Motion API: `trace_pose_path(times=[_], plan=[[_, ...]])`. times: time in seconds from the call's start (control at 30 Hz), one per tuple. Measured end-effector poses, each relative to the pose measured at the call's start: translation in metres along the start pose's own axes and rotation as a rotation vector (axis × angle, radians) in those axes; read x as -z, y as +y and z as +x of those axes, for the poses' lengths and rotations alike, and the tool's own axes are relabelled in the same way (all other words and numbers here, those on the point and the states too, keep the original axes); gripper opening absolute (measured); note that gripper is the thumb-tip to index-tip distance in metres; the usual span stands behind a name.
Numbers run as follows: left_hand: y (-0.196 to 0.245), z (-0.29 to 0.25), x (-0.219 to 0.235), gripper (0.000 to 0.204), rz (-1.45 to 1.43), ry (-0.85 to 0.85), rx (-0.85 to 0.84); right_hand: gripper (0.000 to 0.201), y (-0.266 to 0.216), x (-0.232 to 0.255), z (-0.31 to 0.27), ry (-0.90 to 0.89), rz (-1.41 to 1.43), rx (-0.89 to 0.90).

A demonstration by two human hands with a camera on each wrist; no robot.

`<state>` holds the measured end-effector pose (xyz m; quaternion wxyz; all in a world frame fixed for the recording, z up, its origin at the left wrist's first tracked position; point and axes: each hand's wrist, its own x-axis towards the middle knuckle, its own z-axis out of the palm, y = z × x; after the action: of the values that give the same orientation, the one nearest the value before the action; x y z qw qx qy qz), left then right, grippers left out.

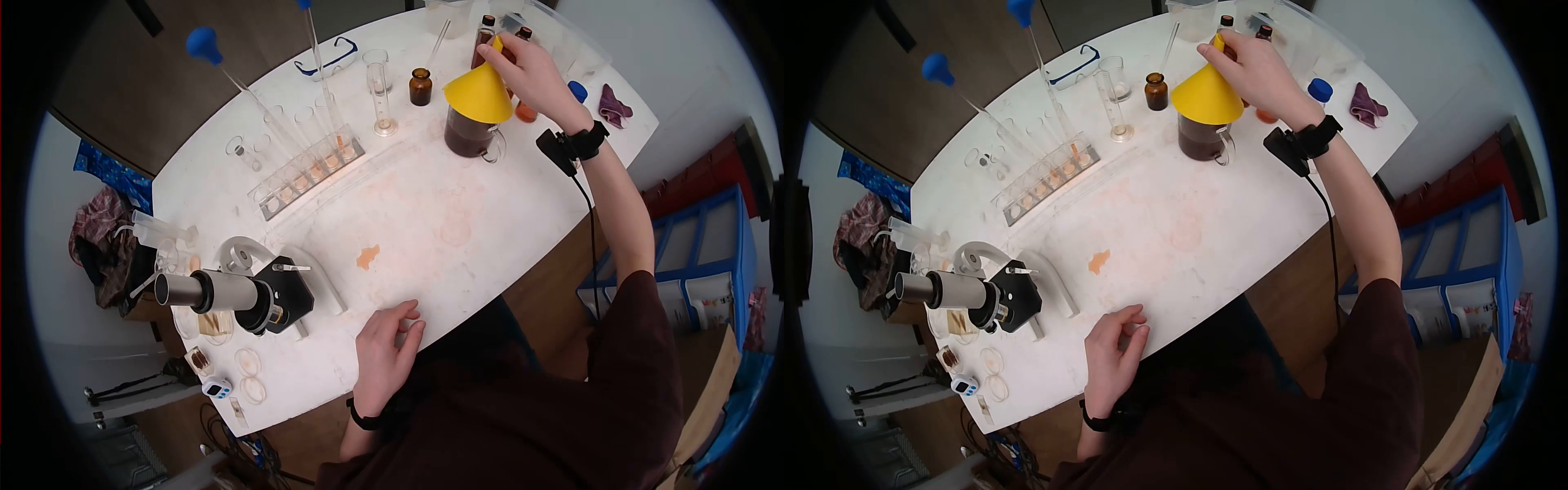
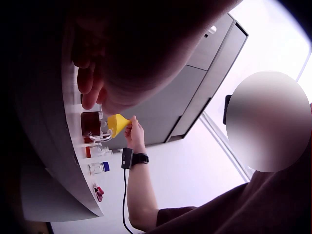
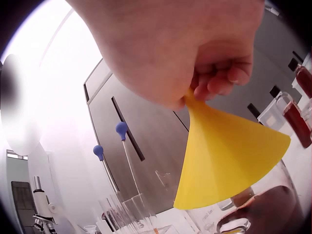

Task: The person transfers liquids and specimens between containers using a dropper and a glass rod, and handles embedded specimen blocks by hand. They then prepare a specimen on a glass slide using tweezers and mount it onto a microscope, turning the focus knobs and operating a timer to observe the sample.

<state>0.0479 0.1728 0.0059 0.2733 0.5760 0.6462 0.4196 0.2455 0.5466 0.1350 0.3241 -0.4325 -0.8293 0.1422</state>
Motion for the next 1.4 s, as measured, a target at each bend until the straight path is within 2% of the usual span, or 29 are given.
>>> trace_pose_path(times=[0.23,0.33,0.4,0.43,0.5,0.7,0.83,1.0,1.4], plan=[[0.001,0.005,0.0,0.027,-0.021,0.004,0.026,0.051,0.014,-0.014,-0.005,0.068,0.001,0.079],[0.002,0.006,0.0,0.027,-0.017,0.01,0.026,0.05,0.009,-0.009,-0.012,0.002,-0.058,-0.013],[0.003,0.006,-0.001,0.027,-0.014,0.002,0.029,0.053,0.015,-0.016,-0.018,0.118,-0.122,0.202],[0.003,0.006,-0.002,0.027,-0.014,0.003,0.034,0.053,0.017,-0.019,-0.02,0.118,-0.123,0.198],[0.003,0.005,-0.001,0.027,-0.01,0.003,0.036,0.057,0.018,-0.025,-0.024,0.015,-0.015,0.035],[0.001,0.004,-0.002,0.026,0.007,-0.006,-0.007,0.06,0.016,-0.027,-0.028,-0.029,0.013,0.001],[0.001,0.005,-0.001,0.027,0.022,-0.003,-0.022,0.061,0.017,-0.035,-0.031,-0.002,0.107,0.041],[0.001,0.004,-0.001,0.028,0.039,0.004,-0.042,0.074,0.009,-0.045,-0.039,0.045,0.136,-0.066],[0.002,0.003,0.001,0.028,0.033,-0.019,-0.03,0.079,0.011,-0.061,-0.044,0.145,0.162,-0.014]])
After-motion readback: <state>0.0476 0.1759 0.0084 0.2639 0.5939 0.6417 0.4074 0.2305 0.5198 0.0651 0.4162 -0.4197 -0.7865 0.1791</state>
